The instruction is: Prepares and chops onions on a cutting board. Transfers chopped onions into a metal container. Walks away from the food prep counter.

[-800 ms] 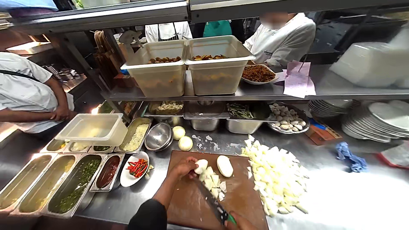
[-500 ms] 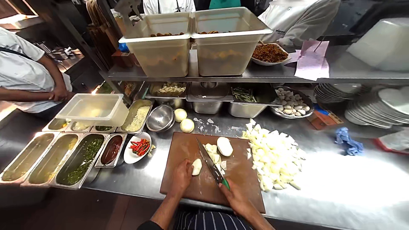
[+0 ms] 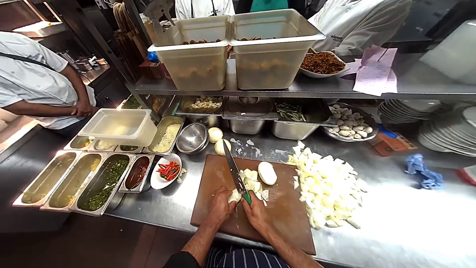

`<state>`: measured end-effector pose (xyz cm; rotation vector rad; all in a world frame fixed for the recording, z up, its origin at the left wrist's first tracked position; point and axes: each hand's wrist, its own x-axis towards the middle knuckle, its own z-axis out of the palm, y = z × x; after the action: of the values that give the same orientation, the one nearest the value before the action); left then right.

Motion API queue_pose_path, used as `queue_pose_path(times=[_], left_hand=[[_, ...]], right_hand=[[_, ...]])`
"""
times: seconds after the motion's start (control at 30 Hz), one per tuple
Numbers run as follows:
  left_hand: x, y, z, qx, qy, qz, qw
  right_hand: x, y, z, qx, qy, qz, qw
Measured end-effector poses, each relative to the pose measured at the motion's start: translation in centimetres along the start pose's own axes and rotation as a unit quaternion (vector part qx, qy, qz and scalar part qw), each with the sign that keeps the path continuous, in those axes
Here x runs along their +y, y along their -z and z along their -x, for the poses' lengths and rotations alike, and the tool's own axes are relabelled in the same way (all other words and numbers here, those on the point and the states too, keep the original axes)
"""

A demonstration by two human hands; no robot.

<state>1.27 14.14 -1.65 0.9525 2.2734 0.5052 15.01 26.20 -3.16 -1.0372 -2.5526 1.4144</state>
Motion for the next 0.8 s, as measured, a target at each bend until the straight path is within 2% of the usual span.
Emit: queue_pose_path(times=[0.17, 0.23, 0.3, 0.37, 0.4, 0.43, 0.57, 0.63, 0.73, 0.8], left_hand=[[0.1, 0.1, 0.0, -0.005, 0.013, 0.021, 1.0], [0.0, 0.0, 0.2, -0.003, 0.009, 0.017, 1.0], [0.2, -0.1, 0.3, 0.005, 0.005, 0.011, 1.0], [0.2, -0.4, 0.3, 0.024, 0.003, 0.007, 1.0], [0.2, -0.5, 0.4, 0.029, 0.01, 0.014, 0.999], [0.3, -0.5, 0.4, 0.032, 0.021, 0.031, 0.999], [-0.3, -0.1, 0.3, 0.058, 0.077, 0.171, 0.981], [-0.9, 0.4, 0.5, 0.101, 0.107, 0.18, 0.973], [-1.4, 1.6, 1.1, 0.149, 0.129, 0.034, 0.98], [-0.9, 1.4, 2.1, 0.169, 0.057, -0.044, 0.983]], right_hand=[[0.5, -0.9, -0.2, -0.013, -0.01, -0.022, 1.0], [0.7, -1.1, -0.2, -0.055, -0.052, -0.099, 0.992], [0.7, -1.2, -0.1, -0.096, -0.101, -0.275, 0.951], [0.3, -1.1, 0.2, -0.125, -0.141, -0.438, 0.879], [0.1, -1.1, 0.3, -0.126, -0.154, -0.47, 0.86], [0.0, -1.1, 0.3, -0.119, -0.158, -0.476, 0.857], [0.6, -0.7, -0.2, -0.096, -0.15, -0.448, 0.876], [0.8, -0.5, -0.2, -0.096, -0.147, -0.442, 0.88], [0.7, 0.5, 0.0, -0.074, -0.117, -0.358, 0.923], [0.6, 1.9, 0.1, -0.042, -0.085, -0.206, 0.974]])
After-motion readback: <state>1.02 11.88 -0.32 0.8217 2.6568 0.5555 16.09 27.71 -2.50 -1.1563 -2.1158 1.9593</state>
